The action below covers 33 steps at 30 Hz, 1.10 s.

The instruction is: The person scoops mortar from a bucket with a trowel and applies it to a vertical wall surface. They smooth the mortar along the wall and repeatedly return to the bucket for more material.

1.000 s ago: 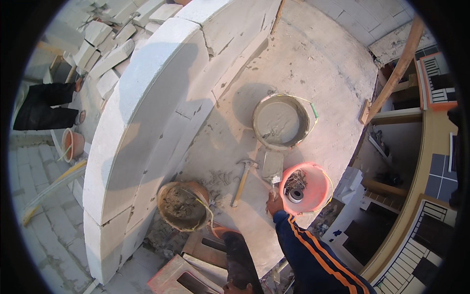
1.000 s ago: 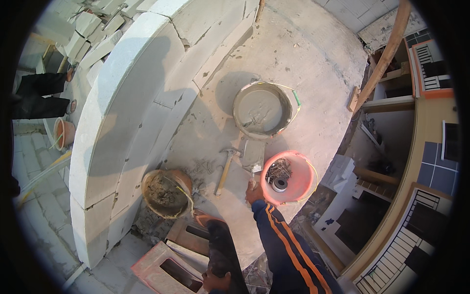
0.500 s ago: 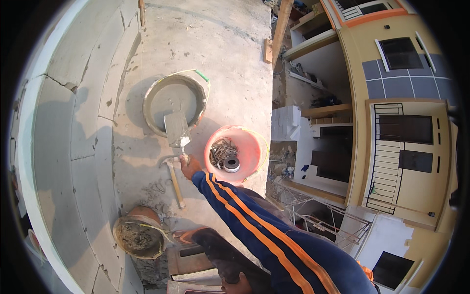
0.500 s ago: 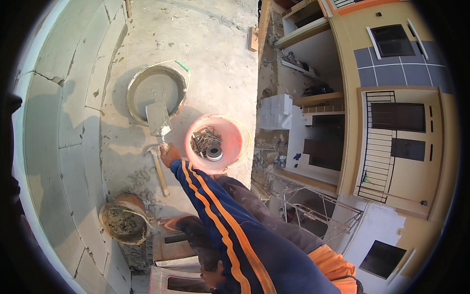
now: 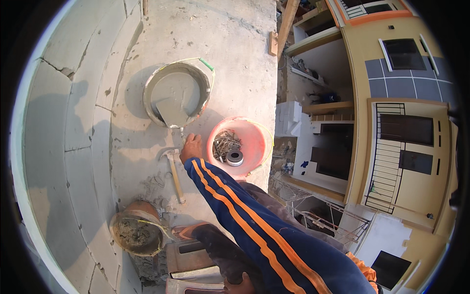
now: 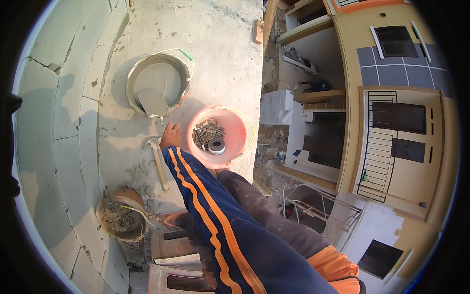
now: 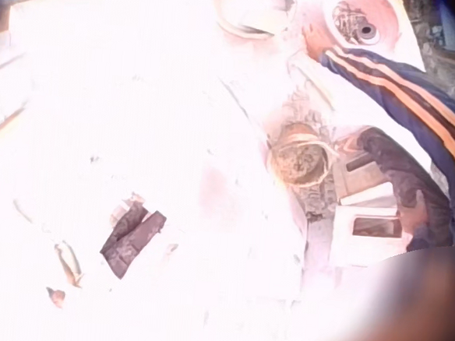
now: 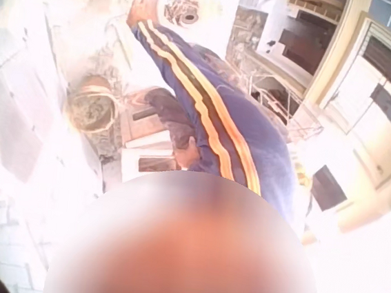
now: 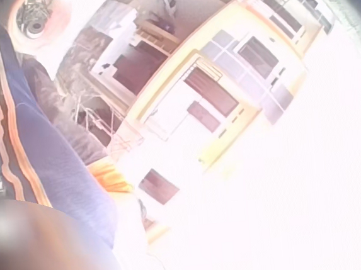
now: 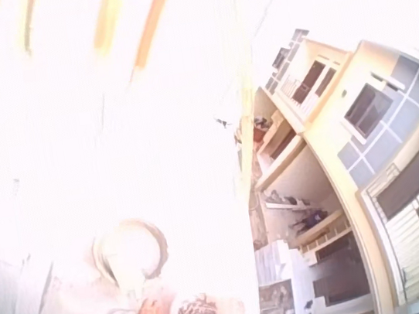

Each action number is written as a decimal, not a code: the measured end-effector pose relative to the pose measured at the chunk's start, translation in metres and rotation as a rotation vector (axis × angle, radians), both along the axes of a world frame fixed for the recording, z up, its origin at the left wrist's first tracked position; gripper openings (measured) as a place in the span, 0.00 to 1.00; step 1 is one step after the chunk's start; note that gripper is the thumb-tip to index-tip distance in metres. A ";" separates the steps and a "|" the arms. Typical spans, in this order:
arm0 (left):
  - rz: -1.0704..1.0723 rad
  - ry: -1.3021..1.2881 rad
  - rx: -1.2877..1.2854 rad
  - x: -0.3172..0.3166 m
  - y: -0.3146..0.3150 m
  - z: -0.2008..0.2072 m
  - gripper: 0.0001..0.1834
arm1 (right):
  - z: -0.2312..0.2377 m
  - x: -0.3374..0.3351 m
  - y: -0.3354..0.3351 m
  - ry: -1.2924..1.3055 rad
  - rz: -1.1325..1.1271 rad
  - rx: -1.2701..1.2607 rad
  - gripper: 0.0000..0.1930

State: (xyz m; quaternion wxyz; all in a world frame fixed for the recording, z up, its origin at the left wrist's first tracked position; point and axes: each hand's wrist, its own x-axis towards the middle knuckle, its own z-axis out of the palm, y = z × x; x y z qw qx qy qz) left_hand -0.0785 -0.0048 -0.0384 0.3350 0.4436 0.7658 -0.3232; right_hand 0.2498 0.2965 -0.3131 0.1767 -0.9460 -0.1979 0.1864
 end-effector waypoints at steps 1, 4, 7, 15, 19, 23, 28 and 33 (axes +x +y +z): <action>-0.027 0.006 -0.003 0.001 0.003 0.002 0.43 | -0.003 -0.003 -0.007 -0.005 0.022 -0.114 0.24; -0.055 0.006 0.013 0.024 0.012 0.017 0.43 | 0.026 -0.037 -0.057 0.170 0.105 -0.150 0.26; 0.067 -0.020 0.034 0.034 0.031 0.033 0.42 | 0.095 -0.061 -0.118 0.220 0.198 -0.175 0.28; 0.324 -0.085 0.052 0.013 0.050 0.048 0.40 | 0.253 -0.096 -0.092 0.475 0.783 0.218 0.19; 0.431 -0.091 -0.021 0.003 0.046 0.045 0.40 | 0.269 -0.147 -0.036 0.282 1.298 -0.139 0.20; 0.547 -0.127 -0.050 -0.009 0.040 0.040 0.40 | 0.189 -0.245 0.000 0.078 1.472 -0.529 0.17; 0.630 -0.169 -0.010 -0.029 0.031 0.033 0.39 | 0.056 -0.347 0.021 0.204 1.573 -0.799 0.13; 0.762 -0.219 -0.019 -0.053 0.032 0.031 0.39 | 0.086 -0.330 0.009 1.599 -0.188 -0.597 0.19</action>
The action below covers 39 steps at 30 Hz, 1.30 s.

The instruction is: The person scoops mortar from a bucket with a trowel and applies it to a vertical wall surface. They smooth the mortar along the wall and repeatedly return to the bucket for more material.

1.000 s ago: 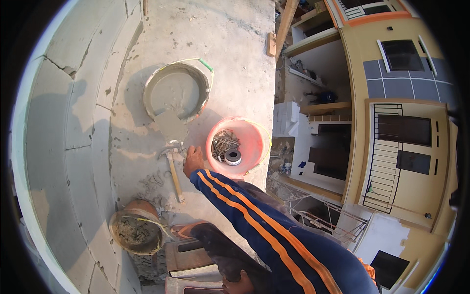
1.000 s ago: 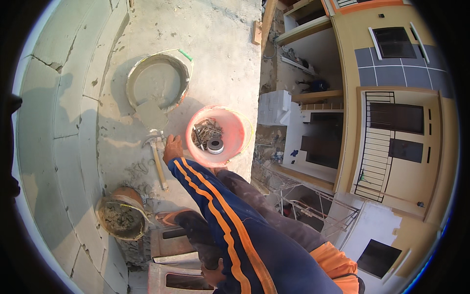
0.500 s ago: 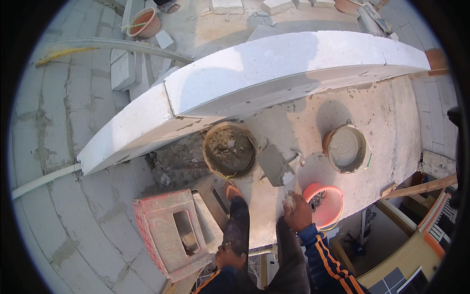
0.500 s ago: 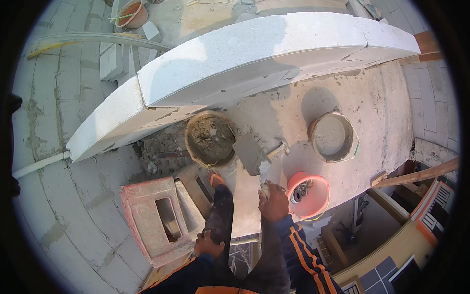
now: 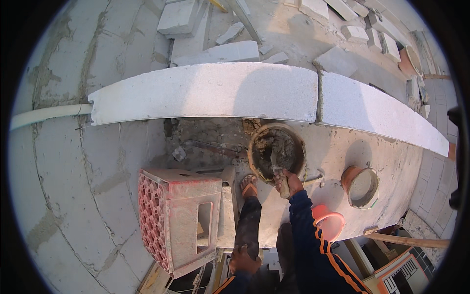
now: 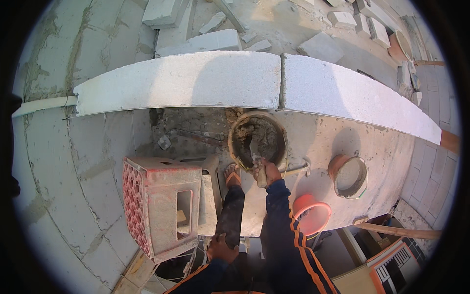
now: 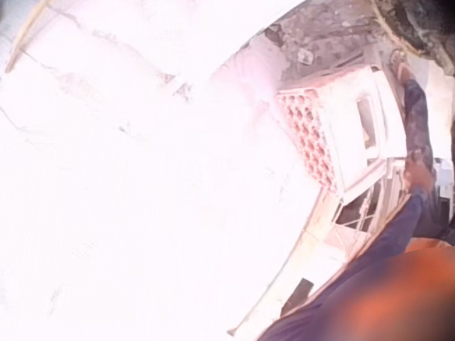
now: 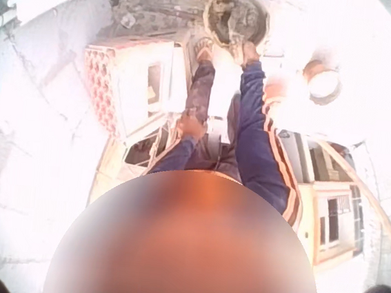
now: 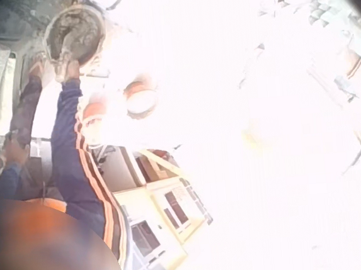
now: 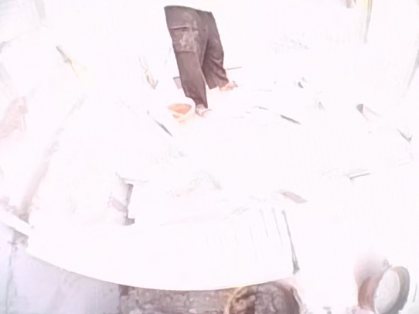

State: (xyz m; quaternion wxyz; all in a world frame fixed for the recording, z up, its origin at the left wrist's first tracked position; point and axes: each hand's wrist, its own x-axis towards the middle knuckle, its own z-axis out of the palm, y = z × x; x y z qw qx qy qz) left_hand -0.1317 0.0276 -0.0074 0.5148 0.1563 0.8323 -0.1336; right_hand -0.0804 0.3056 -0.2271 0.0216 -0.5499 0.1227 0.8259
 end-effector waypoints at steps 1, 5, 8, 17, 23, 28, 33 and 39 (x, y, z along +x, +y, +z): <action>0.007 0.003 0.007 -0.003 0.002 0.000 0.39 | 0.008 0.008 0.001 0.006 0.086 0.064 0.18; 0.029 0.022 0.012 -0.006 0.009 0.003 0.38 | -0.001 0.008 0.009 -0.172 0.521 0.477 0.16; 0.054 0.012 -0.006 -0.002 0.014 0.002 0.38 | -0.024 -0.015 0.021 -0.374 1.786 0.992 0.14; 0.259 0.143 0.030 0.025 0.026 0.004 0.36 | 0.034 0.015 0.049 -0.590 2.138 1.099 0.17; 0.374 0.191 0.030 0.037 0.020 0.003 0.37 | -0.020 0.017 0.044 -0.340 2.089 1.349 0.18; 0.392 0.135 -0.009 0.041 0.023 0.009 0.38 | -0.020 -0.004 0.057 -0.424 1.972 1.146 0.24; 0.379 0.128 -0.049 0.044 0.024 0.013 0.38 | -0.039 0.016 0.055 -0.316 1.390 0.819 0.15; 0.444 0.092 0.009 0.052 0.012 0.012 0.37 | -0.017 0.070 0.054 -0.045 1.160 1.286 0.13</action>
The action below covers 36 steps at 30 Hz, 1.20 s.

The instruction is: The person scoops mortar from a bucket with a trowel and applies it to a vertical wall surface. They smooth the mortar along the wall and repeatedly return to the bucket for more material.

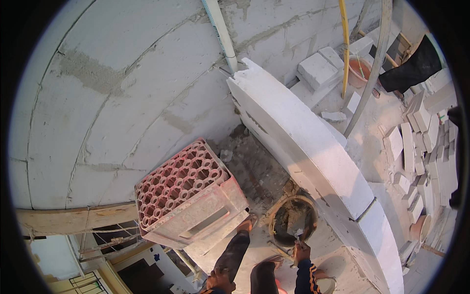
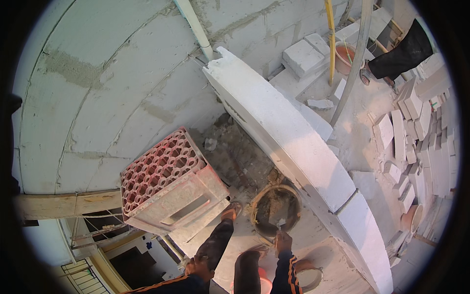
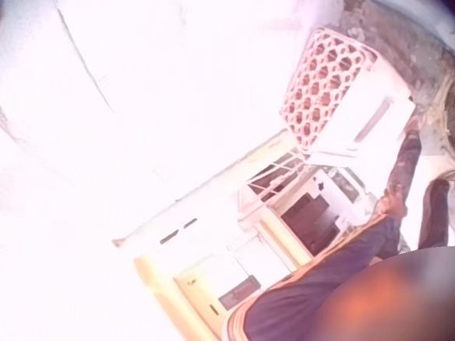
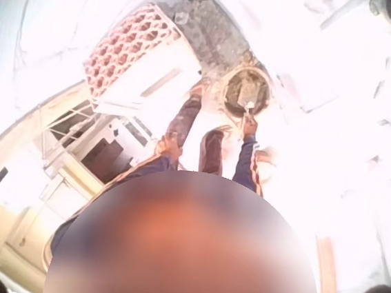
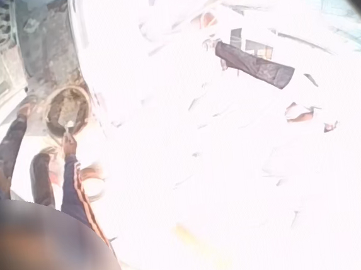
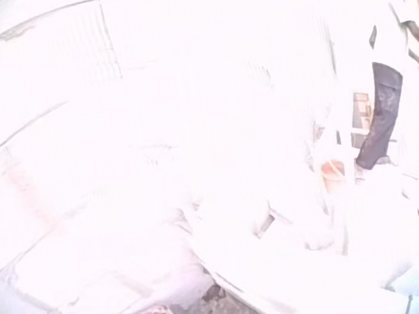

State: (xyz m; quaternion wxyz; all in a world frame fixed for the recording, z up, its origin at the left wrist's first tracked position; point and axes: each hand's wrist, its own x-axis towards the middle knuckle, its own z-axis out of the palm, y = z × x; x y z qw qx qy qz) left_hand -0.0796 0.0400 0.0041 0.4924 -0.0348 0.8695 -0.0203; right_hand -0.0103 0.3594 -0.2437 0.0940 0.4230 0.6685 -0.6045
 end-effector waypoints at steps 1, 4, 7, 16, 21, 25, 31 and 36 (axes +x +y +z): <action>0.007 0.024 0.023 0.002 -0.002 0.000 0.37 | 0.022 -0.003 0.003 -0.069 -0.057 -0.107 0.13; 0.067 0.027 0.067 0.002 -0.009 0.001 0.39 | 0.114 -0.022 -0.001 -0.186 -0.087 -0.207 0.14; 0.067 0.015 0.144 -0.011 -0.012 0.001 0.40 | 0.212 -0.052 -0.011 -0.225 -0.053 -0.242 0.14; 1.386 0.158 1.433 -0.283 0.051 -0.023 0.32 | 0.466 -0.198 -0.045 0.037 0.108 -0.171 0.15; 1.769 0.108 1.560 -0.500 0.081 -0.041 0.44 | 0.508 -0.306 -0.060 0.205 0.201 0.161 0.15; 1.978 0.162 1.346 -0.616 0.110 -0.094 0.31 | 0.476 -0.417 -0.085 0.374 0.300 0.648 0.25; 2.000 0.305 1.315 -0.657 0.148 -0.129 0.15 | 0.430 -0.514 -0.126 0.262 0.473 0.937 0.32; 2.083 0.164 1.100 -0.657 0.148 -0.081 0.18 | 0.430 -0.507 -0.117 0.341 0.498 0.907 0.32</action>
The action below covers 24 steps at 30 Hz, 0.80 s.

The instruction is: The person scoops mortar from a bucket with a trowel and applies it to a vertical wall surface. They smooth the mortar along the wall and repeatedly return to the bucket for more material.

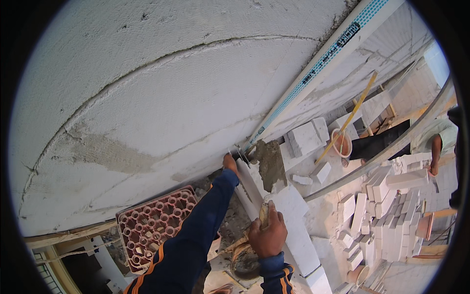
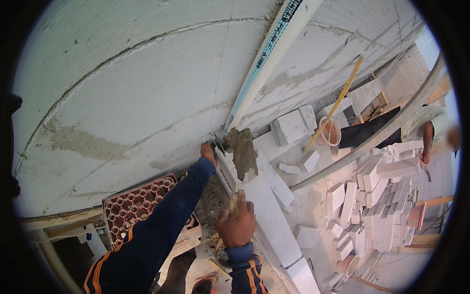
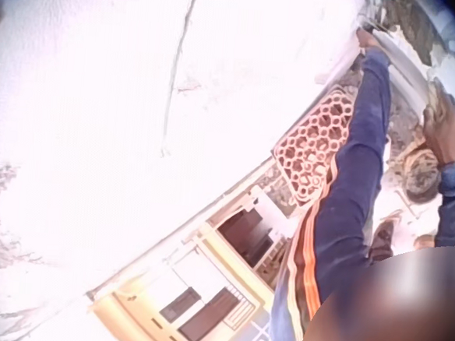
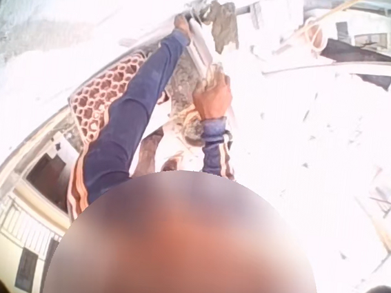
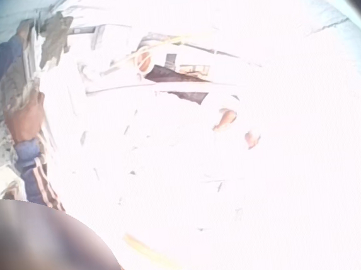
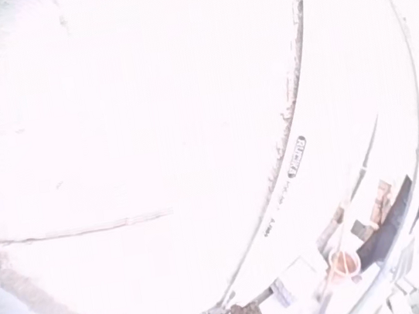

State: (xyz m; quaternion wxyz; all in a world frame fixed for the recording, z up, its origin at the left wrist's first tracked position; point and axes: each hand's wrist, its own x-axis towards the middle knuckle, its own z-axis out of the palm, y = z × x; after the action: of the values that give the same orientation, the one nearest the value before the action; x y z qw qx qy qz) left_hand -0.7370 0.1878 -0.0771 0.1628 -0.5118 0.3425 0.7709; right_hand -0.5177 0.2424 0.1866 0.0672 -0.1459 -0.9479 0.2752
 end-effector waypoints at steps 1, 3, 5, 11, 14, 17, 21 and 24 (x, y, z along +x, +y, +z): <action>0.015 0.049 0.021 0.001 -0.001 0.006 0.19 | 0.000 0.002 0.003 -0.050 -0.019 -0.032 0.31; 0.019 0.093 0.029 0.002 -0.002 0.009 0.19 | 0.001 0.008 0.008 -0.049 -0.016 -0.076 0.31; 0.002 0.080 0.002 0.004 -0.002 0.001 0.19 | 0.003 0.014 0.011 0.006 0.007 -0.173 0.30; 0.063 0.105 -0.005 0.011 -0.002 -0.032 0.18 | 0.016 0.019 0.011 0.104 -0.043 -0.419 0.29; 0.084 0.148 0.009 0.012 -0.002 -0.032 0.18 | 0.011 0.009 0.003 0.078 -0.033 -0.184 0.31; -0.009 0.149 0.009 0.011 -0.002 -0.030 0.21 | -0.002 0.003 -0.007 0.036 -0.045 -0.050 0.33; -0.134 0.183 -0.064 0.009 -0.005 -0.035 0.25 | -0.010 0.032 0.001 0.088 -0.069 -0.081 0.29; -0.108 0.201 -0.039 0.009 -0.010 -0.037 0.25 | -0.016 0.082 0.009 0.239 -0.098 -0.157 0.29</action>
State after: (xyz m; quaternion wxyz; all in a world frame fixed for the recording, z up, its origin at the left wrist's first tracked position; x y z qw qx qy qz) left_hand -0.7281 0.1780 -0.1143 0.1590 -0.4157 0.3993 0.8016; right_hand -0.4359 0.2516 0.1709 0.1815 -0.1631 -0.9004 0.3602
